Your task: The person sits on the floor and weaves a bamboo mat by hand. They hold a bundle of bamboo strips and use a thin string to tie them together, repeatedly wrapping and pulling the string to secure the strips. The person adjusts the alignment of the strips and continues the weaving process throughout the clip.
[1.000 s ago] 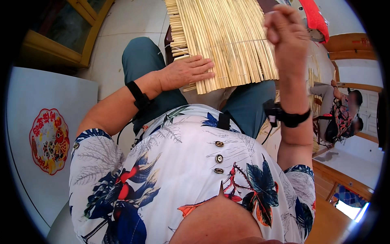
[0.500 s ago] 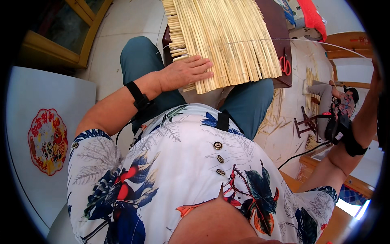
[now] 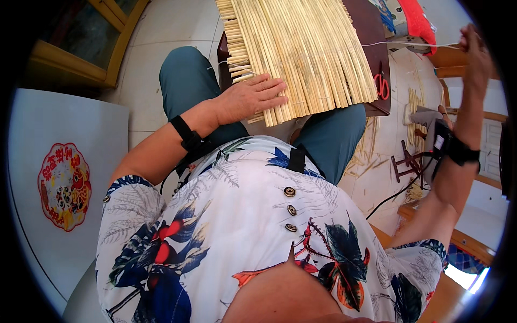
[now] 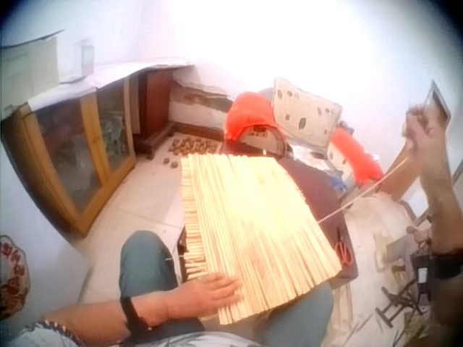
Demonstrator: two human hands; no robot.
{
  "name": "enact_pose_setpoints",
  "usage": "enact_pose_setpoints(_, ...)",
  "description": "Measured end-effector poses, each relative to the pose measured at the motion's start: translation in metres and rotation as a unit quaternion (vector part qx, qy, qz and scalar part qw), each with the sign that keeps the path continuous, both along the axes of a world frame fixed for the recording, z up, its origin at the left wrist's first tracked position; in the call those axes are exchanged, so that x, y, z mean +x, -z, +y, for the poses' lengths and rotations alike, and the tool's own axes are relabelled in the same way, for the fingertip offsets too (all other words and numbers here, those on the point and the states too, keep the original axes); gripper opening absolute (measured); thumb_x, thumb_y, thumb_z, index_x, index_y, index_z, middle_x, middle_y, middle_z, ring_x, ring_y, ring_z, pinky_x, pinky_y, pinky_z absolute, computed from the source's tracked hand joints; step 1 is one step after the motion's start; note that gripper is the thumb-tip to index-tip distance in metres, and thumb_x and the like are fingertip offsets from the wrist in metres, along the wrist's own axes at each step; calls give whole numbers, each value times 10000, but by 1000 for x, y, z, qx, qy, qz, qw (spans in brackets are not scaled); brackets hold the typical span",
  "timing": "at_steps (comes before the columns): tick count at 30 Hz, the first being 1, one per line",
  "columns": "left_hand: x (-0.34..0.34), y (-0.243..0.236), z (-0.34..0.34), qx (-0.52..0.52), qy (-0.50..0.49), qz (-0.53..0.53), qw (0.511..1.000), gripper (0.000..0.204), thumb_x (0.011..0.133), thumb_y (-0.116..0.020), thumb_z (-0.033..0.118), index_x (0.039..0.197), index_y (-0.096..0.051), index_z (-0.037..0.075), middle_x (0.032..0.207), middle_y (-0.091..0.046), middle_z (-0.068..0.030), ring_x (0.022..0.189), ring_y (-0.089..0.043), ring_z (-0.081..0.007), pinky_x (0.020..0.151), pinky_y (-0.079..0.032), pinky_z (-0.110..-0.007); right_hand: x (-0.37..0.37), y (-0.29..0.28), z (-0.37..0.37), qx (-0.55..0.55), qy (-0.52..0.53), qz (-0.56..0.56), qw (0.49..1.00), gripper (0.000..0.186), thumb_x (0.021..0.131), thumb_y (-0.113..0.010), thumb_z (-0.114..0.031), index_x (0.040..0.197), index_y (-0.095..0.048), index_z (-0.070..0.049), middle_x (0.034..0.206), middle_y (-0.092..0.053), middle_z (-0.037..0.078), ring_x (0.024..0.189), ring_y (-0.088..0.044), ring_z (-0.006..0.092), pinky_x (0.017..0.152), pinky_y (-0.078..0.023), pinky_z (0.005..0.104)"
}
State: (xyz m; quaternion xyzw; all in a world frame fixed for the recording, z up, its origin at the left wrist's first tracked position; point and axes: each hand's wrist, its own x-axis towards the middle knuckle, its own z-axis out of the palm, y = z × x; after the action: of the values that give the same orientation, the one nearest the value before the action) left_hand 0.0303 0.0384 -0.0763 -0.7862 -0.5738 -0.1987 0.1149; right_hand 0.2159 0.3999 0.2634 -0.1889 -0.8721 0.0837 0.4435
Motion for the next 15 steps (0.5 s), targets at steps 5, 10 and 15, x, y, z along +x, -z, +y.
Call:
enact_pose_setpoints(5,2,-12,-9,-43,-20,-24,999,511,825,-510,63,1322,-449,163,1439,-364,-87,1337,-341,-238,1114,-271,-386,-35,108,-32,-266,-111,-51,956,238,964,-503,-273,1142,-502,-113,848,-609,33,674,-605,88,637,-521,242)
enact_pose_setpoints(10,-8,-31,-48,-112,-114,-103,982,793,696,-675,5,1407,-354,142,1477,-290,-132,1368,-272,-306,1121,-247,-394,-63,192,-111,-438,-266,-220,830,155,970,-478,-197,1095,-507,-110,736,-576,21,602,-585,63,535,-493,190)
enact_pose_setpoints(15,-7,-20,-66,24,-298,-531,793,636,761,-727,119,1312,-421,28,1328,-441,-138,1227,-460,-297,984,-420,-386,-75,237,-155,-393,-259,-312,825,105,941,-489,-85,989,-574,-45,677,-525,-11,557,-516,39,522,-443,185)
